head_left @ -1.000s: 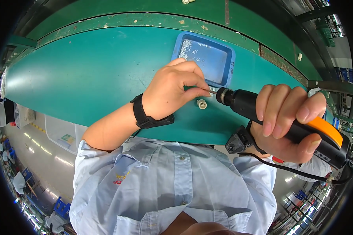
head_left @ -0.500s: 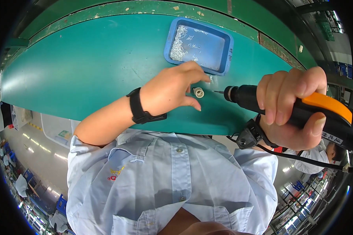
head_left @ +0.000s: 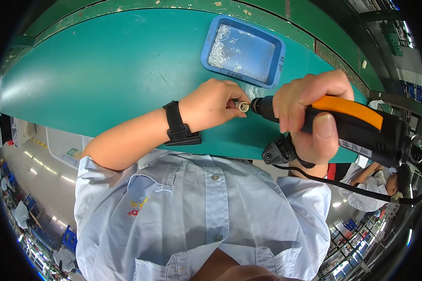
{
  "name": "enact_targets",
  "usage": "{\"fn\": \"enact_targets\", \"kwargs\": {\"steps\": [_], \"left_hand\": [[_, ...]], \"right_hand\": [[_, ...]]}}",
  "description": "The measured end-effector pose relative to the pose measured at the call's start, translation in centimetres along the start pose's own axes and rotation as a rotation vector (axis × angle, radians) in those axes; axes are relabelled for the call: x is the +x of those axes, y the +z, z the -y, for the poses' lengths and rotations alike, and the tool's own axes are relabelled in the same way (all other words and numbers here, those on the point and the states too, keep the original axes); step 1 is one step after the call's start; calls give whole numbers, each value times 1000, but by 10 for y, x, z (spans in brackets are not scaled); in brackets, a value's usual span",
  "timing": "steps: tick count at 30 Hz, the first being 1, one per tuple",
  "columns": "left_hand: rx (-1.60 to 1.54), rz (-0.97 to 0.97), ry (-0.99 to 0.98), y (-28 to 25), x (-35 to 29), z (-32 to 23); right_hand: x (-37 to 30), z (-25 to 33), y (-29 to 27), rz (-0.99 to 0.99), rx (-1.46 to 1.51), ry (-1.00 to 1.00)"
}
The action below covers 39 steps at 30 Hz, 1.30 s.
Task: The person picks up a small white component from the conveyor belt, places it on the table, and inserts a metal pin into it using a power screwdriver, repeating this process for several components.
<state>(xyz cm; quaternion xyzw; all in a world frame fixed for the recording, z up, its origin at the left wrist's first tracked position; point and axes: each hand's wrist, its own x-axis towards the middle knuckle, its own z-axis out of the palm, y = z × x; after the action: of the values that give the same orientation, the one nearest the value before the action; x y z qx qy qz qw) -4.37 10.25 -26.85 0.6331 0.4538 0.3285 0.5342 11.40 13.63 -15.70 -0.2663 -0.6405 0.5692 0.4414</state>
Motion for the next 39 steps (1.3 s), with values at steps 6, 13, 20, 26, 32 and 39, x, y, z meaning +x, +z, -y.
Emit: {"fn": "enact_targets", "kwargs": {"steps": [6, 13, 20, 26, 32, 39], "left_hand": [[5, 15, -14, -2, 0, -4], [25, 22, -11, -5, 0, -5], [83, 31, -20, -6, 0, -7], [126, 0, 83, -5, -3, 0], [169, -46, 205, -1, -1, -1], [140, -95, 105, -22, -1, -22]], "right_hand": [[-1, 0, 1, 28, -1, -10], [1, -2, 2, 90, 1, -5], [4, -7, 6, 105, 64, 19], [11, -6, -1, 166, 72, -94], [32, 14, -20, 115, 241, -329], [58, -32, -10, -38, 119, -265]]}}
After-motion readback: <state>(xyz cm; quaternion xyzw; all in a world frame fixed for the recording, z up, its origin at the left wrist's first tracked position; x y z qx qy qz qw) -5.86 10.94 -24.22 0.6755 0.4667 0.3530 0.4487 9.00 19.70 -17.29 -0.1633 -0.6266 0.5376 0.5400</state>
